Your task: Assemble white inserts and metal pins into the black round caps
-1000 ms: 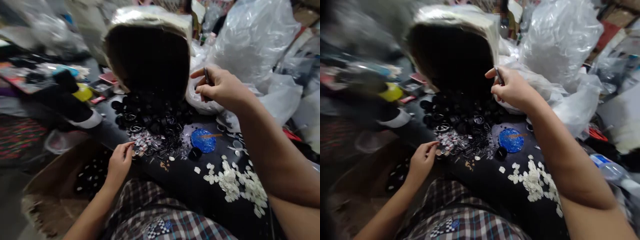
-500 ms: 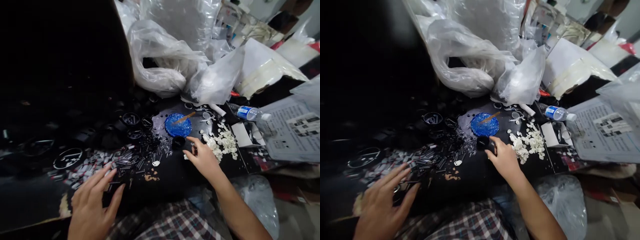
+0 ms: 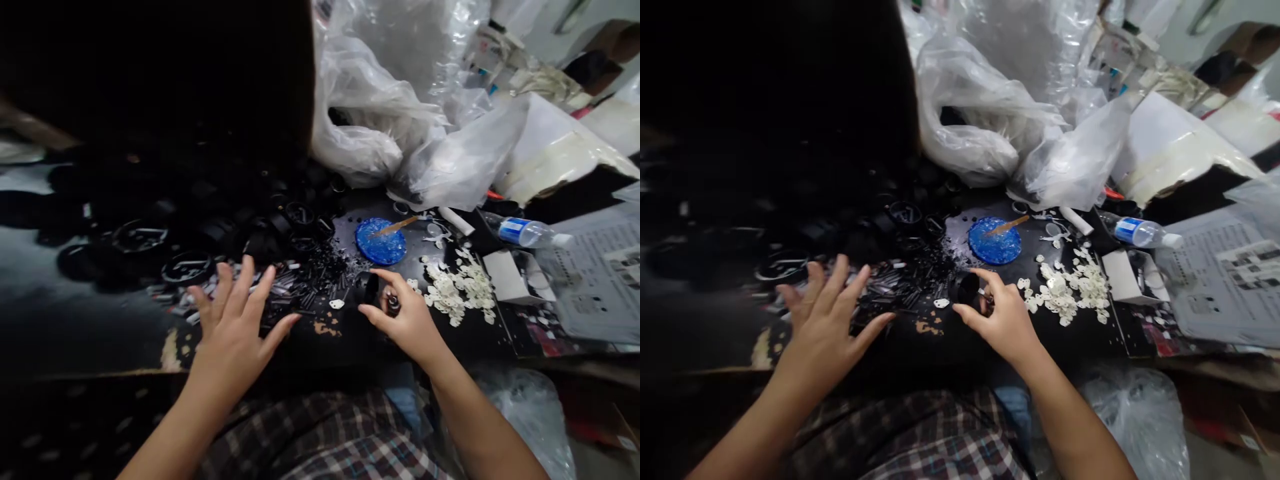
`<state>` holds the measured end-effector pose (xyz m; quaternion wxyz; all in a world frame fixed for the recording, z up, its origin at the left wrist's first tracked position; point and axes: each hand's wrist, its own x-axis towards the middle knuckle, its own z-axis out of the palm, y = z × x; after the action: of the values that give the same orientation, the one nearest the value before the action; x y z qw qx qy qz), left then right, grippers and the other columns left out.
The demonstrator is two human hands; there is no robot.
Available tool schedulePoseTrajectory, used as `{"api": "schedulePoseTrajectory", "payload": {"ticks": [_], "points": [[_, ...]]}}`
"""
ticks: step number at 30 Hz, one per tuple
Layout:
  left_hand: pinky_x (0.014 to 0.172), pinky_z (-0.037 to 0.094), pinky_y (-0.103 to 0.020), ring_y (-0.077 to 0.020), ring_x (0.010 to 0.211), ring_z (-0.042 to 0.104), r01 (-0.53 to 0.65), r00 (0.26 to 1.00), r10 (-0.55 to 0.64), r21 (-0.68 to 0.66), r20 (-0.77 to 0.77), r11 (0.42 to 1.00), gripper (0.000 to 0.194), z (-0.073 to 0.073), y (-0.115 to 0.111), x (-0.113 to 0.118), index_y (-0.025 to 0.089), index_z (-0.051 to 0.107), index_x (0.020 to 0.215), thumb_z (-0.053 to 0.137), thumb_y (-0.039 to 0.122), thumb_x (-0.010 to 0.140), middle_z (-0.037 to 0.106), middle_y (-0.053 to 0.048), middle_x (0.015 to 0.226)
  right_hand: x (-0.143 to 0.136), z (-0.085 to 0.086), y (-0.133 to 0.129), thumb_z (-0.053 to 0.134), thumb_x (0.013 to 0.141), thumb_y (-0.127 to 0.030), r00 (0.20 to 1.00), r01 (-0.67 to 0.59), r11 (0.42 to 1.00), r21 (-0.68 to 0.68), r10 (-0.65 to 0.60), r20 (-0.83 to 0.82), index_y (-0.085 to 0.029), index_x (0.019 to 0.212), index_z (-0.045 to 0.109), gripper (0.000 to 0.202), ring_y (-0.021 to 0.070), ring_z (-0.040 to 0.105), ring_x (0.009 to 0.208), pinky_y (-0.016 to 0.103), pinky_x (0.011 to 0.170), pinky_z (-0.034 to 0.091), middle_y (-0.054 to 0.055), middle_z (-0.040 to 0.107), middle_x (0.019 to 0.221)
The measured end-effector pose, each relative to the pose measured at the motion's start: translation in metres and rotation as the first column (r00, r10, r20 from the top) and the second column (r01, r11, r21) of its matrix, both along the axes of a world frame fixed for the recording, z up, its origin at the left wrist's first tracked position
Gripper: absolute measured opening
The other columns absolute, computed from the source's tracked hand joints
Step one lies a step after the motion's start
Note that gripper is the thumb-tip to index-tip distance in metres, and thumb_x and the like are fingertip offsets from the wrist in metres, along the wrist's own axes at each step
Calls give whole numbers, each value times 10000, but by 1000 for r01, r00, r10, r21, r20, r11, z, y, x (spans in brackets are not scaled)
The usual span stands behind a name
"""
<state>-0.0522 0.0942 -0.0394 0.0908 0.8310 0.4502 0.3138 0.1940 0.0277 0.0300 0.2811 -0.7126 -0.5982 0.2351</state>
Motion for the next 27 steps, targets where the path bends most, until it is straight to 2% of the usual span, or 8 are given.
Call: {"api": "schedulePoseTrajectory", "payload": {"ticks": [4,8,11,14,19,21,23,27], "points": [[1105,343,-469,-261,1351,409,198,955,-128,-250,269,948,593,1,-49,12,324,269,1470,505,245,931,460,-70,1466,-18,-6,-9,693,800,-436,981,-113,993,25,115,-158,-284,1320,477,583,203,585,723,354,700,482,-2,604,773],[1089,376,-452,-268,1354,404,240,899,-81,-330,431,913,714,-2,-80,44,327,146,1500,542,237,912,395,-94,1509,-35,-15,-20,729,763,-438,969,-141,986,88,155,-192,-260,1268,531,571,231,600,835,378,748,496,48,654,930],[1082,384,-449,-264,1339,425,237,841,-2,-365,541,901,621,-4,-85,55,336,247,1463,529,231,920,439,-80,1477,-43,-16,-28,731,759,-467,988,-127,983,134,138,-72,-217,1210,578,539,239,589,820,403,764,478,69,672,943],[1050,421,-400,-238,1281,496,239,820,96,-489,564,839,501,-3,-83,50,341,355,1403,508,239,937,510,-50,1417,-40,-12,-32,688,806,-489,982,-185,975,122,186,-3,-218,1204,596,490,215,576,729,398,761,456,45,664,820],[1042,424,-386,-235,1247,528,250,821,141,-570,553,783,393,3,-81,42,299,436,1325,491,244,939,565,-51,1348,-26,-3,-32,651,865,-427,970,-198,972,125,213,-120,-285,1145,626,315,181,563,700,344,732,434,0,643,772],[1029,436,-381,-230,1212,557,276,834,101,-569,543,775,357,5,-81,43,291,456,1285,484,224,936,602,-52,1290,-27,2,-29,594,907,-397,978,-123,972,199,154,-144,-284,1131,624,252,184,567,731,346,735,430,5,641,800],[1013,450,-369,-224,1196,570,354,847,-9,-553,531,754,356,5,-84,44,303,466,1269,469,191,931,618,-42,1269,-34,7,-25,537,936,-392,984,-110,951,288,144,-101,-272,1153,609,258,199,579,806,369,777,422,27,655,888],[983,473,-338,-212,1196,571,535,814,-270,-485,514,692,472,2,-87,36,347,441,1310,430,105,905,610,-18,1300,-44,12,-16,517,931,-486,958,-285,908,308,283,51,-230,1185,595,369,225,585,909,413,857,375,50,675,1024]]}}
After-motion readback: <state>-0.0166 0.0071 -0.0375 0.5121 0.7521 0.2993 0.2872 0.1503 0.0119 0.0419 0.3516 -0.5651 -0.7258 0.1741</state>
